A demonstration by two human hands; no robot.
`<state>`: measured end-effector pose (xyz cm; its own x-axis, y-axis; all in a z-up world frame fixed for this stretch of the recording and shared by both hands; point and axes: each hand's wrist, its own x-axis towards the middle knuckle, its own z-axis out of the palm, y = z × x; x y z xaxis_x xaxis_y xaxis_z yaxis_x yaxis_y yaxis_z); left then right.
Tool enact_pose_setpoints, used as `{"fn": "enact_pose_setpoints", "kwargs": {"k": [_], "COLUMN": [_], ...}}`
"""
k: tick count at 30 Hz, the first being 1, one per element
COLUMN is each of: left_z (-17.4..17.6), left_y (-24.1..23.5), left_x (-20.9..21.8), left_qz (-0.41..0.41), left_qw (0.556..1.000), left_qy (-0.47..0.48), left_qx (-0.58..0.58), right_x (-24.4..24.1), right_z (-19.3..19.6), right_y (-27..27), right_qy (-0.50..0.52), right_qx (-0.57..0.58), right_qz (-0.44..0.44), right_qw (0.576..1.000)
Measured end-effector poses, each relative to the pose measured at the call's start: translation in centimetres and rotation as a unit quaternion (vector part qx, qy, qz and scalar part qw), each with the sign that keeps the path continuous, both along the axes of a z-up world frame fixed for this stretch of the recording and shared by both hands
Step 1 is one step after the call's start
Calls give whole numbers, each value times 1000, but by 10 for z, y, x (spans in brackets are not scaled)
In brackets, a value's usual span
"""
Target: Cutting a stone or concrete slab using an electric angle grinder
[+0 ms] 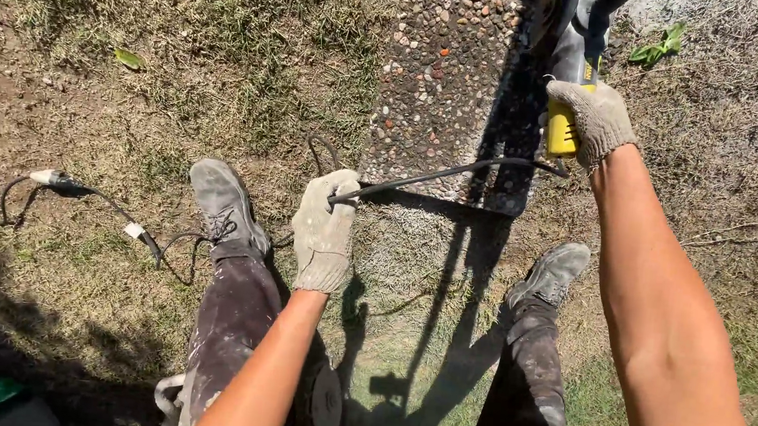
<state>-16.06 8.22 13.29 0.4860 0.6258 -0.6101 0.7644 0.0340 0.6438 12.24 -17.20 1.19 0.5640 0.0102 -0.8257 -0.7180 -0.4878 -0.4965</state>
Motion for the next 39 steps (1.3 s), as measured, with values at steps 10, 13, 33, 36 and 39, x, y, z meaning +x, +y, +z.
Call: {"fn": "enact_pose_setpoints", "kwargs": {"k": [10, 13, 33, 36, 39], "left_z": [0, 1, 12, 16, 11], "left_y": [4, 5, 10, 10, 10], "left_x": [6, 7, 16, 18, 14], "left_qz": [22, 16, 27, 29, 30], "left_qw": [1000, 1000, 999, 999, 999], "left_qy": [8, 16, 24, 29, 25], "left_qx": [-10, -6, -13, -14, -19], "right_x": [1, 1, -29, -36, -44], "right_z": [24, 17, 10, 14, 41], "right_y": [20, 16, 0, -1, 16], "right_qy": [5, -1, 7, 8, 10], "right_qx": [-12, -13, -37, -57, -70], "right_qz": [-30, -16, -46, -29, -29], "right_qw": [999, 1000, 998, 998, 997]}}
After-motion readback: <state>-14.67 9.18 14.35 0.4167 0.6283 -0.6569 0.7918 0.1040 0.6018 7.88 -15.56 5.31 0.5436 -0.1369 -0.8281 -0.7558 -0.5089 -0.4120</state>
